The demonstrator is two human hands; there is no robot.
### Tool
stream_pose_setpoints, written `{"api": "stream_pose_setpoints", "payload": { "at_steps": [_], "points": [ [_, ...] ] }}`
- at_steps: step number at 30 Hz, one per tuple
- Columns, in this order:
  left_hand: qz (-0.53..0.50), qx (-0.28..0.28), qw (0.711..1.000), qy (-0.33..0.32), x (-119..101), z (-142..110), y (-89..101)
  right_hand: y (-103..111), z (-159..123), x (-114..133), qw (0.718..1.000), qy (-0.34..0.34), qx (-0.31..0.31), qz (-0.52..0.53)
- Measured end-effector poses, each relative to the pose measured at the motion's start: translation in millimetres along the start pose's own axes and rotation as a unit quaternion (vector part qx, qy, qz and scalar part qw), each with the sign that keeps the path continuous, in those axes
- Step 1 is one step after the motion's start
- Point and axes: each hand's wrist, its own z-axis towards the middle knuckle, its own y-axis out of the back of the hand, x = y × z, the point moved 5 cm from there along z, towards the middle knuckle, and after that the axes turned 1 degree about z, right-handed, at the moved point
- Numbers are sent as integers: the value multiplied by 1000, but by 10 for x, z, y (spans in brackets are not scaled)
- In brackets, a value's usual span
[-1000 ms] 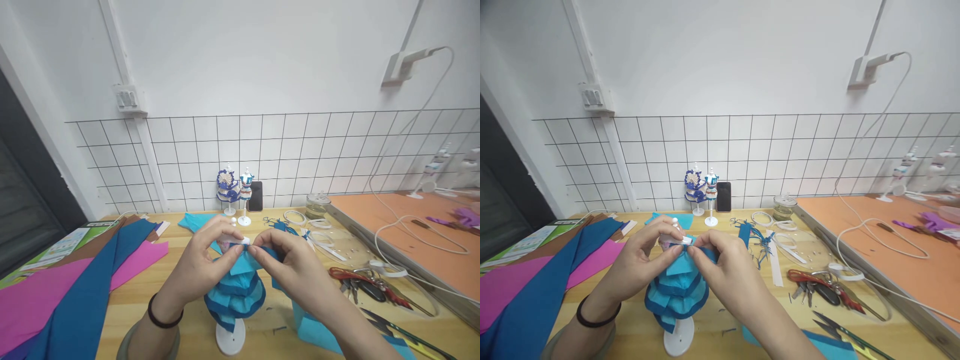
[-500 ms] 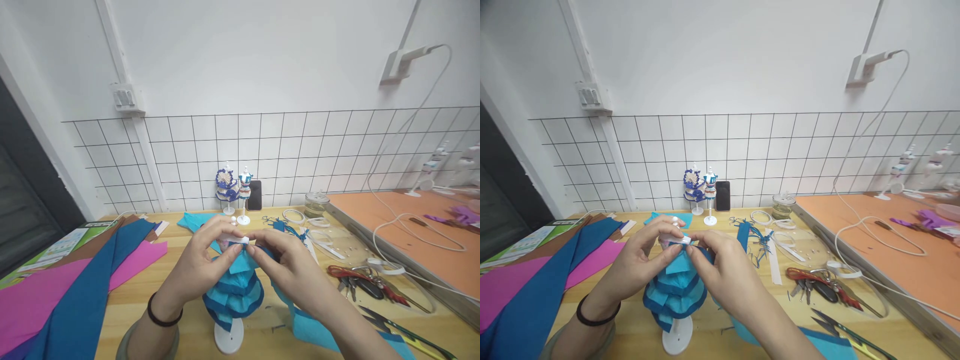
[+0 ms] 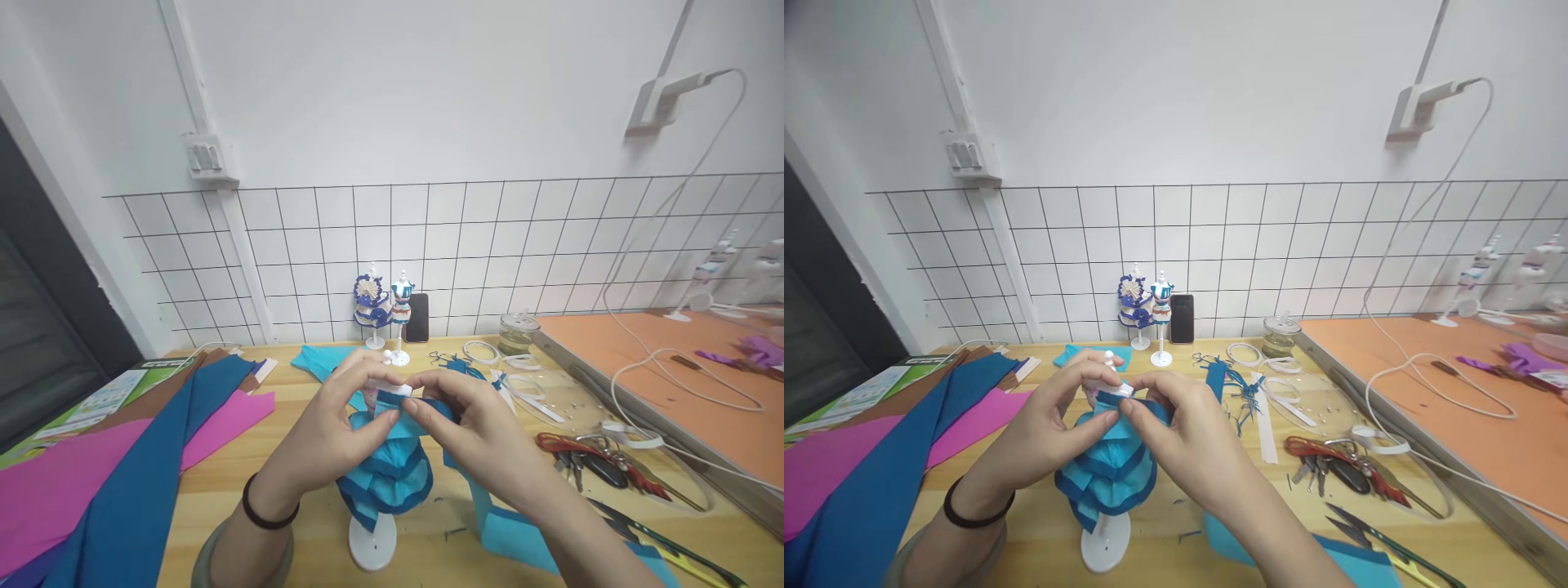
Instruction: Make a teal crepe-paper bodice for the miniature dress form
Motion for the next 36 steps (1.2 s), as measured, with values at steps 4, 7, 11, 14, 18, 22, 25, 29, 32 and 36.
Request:
{"api": "stream_pose_setpoints", "payload": {
  "at_steps": [4,7,11,14,18,22,25,29,32,36],
  "points": [
    [-13,-4,1000,-10,3,-2,20,14,-2,38,999,11,-6,-30],
    [-32,-13,999,-22,14,5,48,17,-4,51,999,10,2,-35],
    [-52,-25,998,-24,26,17,76,2,-4,29,1000,-2,13,-11],
    [-66,-32,997,-22,32,19,87,-8,-6,16,1000,-4,14,-7],
    [-74,-43,996,-11,50,18,83,-1,-7,15,1000,-2,1,-13],
    [-68,-41,997,3,72,16,46,6,0,13,1000,-7,-3,-11],
    [-92,-53,994,29,103,5,42,15,6,-1,1000,-12,-10,-12],
    [-154,-61,985,56,117,0,56,15,12,-25,1000,-12,-8,-10],
    [-216,-78,970,82,135,15,56,25,22,-37,1000,-13,-16,-17],
    [-280,-86,949,116,194,49,15,38,33,-42,999,-20,-23,-32]
  ]
}}
